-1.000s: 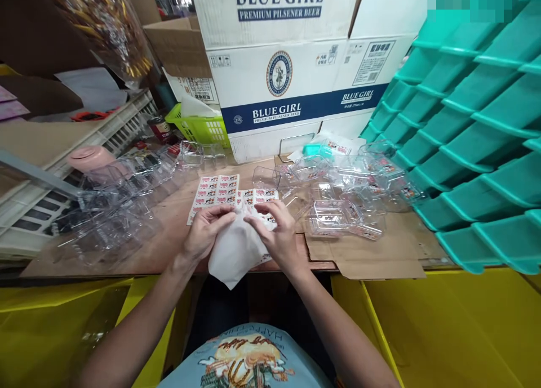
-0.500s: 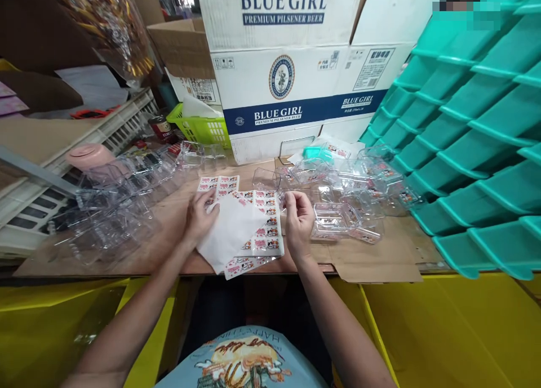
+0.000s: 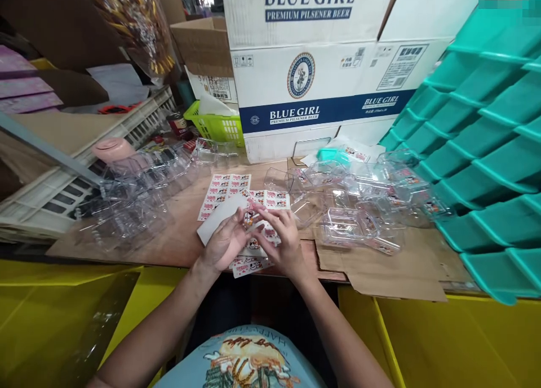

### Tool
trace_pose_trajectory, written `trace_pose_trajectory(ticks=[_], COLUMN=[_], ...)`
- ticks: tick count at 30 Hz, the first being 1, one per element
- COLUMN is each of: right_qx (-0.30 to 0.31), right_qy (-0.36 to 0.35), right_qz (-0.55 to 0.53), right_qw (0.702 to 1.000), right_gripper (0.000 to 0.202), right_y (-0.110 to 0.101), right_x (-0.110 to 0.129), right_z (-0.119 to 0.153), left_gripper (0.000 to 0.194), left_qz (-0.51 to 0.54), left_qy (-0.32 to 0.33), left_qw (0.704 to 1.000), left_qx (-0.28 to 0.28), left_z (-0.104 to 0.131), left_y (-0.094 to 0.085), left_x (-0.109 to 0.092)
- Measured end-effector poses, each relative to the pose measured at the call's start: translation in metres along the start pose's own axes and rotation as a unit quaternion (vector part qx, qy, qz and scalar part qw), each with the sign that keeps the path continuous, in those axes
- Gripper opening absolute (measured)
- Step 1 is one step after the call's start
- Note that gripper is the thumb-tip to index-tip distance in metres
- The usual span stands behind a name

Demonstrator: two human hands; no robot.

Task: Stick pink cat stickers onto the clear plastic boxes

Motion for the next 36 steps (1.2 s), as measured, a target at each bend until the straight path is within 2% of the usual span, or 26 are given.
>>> trace_pose_trajectory(ticks=[2,3,6,8,10,12,14,16,18,19,21,23,24,25,27,29,30,32,36], right_qx=[-0.037,-0.051,-0.07,-0.086,-0.097,-0.108,-0.14,-0.165,-0.13,-0.093,-0.003,0.06,0.066,0.067,0.061,0.049,0.045,0.035,0.01], right_qy=[0.108,0.165,0.292,0.336,0.37,0.375,0.324,0.248,0.201,0.183,0.136,0.083,0.068,0.062,0.054,0.056,0.058,0.064,0.083], right_qz=[-0.123,-0.195,-0.375,-0.434,-0.444,-0.41,-0.332,-0.24,-0.188,-0.181,-0.184,-0.187,-0.196,-0.207,-0.207,-0.197,-0.192,-0.186,-0.167], right_qw=[0.986,0.965,0.877,0.832,0.81,0.824,0.875,0.924,0.953,0.962,0.973,0.977,0.976,0.974,0.975,0.978,0.979,0.98,0.982], right_gripper=[0.045,0.04,0.026,0.024,0.022,0.02,0.018,0.015,0.018,0.027,0.055,0.076,0.079,0.082,0.081,0.076,0.073,0.068,0.071], right_y=[0.008,0.014,0.036,0.044,0.045,0.037,0.02,0.005,0.003,0.011,0.043,0.093,0.122,0.152,0.209,0.251,0.265,0.275,0.257], right_x=[-0.004,-0.006,-0.003,0.0,0.001,0.0,-0.002,0.001,0.008,0.014,0.028,0.044,0.05,0.054,0.056,0.05,0.045,0.033,0.015], right_z=[0.006,0.009,0.018,0.021,0.024,0.023,0.021,0.015,0.006,-0.001,-0.02,-0.043,-0.055,-0.065,-0.082,-0.093,-0.096,-0.098,-0.093], left_gripper=[0.04,0.044,0.049,0.05,0.058,0.069,0.068,0.054,0.044,0.044,0.05,0.06,0.064,0.065,0.061,0.055,0.053,0.048,0.042], left_qz=[-0.007,-0.022,-0.149,-0.272,-0.394,-0.506,-0.591,-0.64,-0.675,-0.696,-0.749,-0.796,-0.814,-0.827,-0.839,-0.834,-0.829,-0.815,-0.793], left_qy=[0.029,0.047,0.136,0.202,0.256,0.297,0.332,0.363,0.383,0.382,0.347,0.297,0.275,0.258,0.239,0.24,0.246,0.263,0.296], left_qw=[0.999,0.999,0.979,0.941,0.882,0.809,0.735,0.673,0.606,0.565,0.489,0.434,0.417,0.406,0.404,0.415,0.423,0.439,0.465], left_qx=[-0.011,-0.012,-0.006,0.011,0.028,0.028,0.0,-0.071,-0.177,-0.224,-0.283,-0.301,-0.299,-0.291,-0.276,-0.271,-0.272,-0.271,-0.26], left_z=[0.003,0.005,0.014,0.021,0.028,0.037,0.049,0.063,0.079,0.086,0.094,0.097,0.097,0.096,0.096,0.098,0.099,0.103,0.108], left_y=[-0.001,-0.001,0.004,0.007,0.006,-0.002,-0.019,-0.044,-0.074,-0.089,-0.118,-0.142,-0.151,-0.159,-0.169,-0.175,-0.177,-0.18,-0.185], left_x=[0.003,0.005,0.007,0.006,0.001,-0.01,-0.028,-0.055,-0.087,-0.102,-0.127,-0.141,-0.143,-0.144,-0.142,-0.138,-0.137,-0.137,-0.138])
Point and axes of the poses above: each hand's wrist, its own z-axis away from the middle knuckle, its own y-axis out of the palm, x = y × z, the point moved 3 cm from there along -z, towards the middle knuckle, and after that the axes turned 1 degree about -y, right-handed, at the moved point
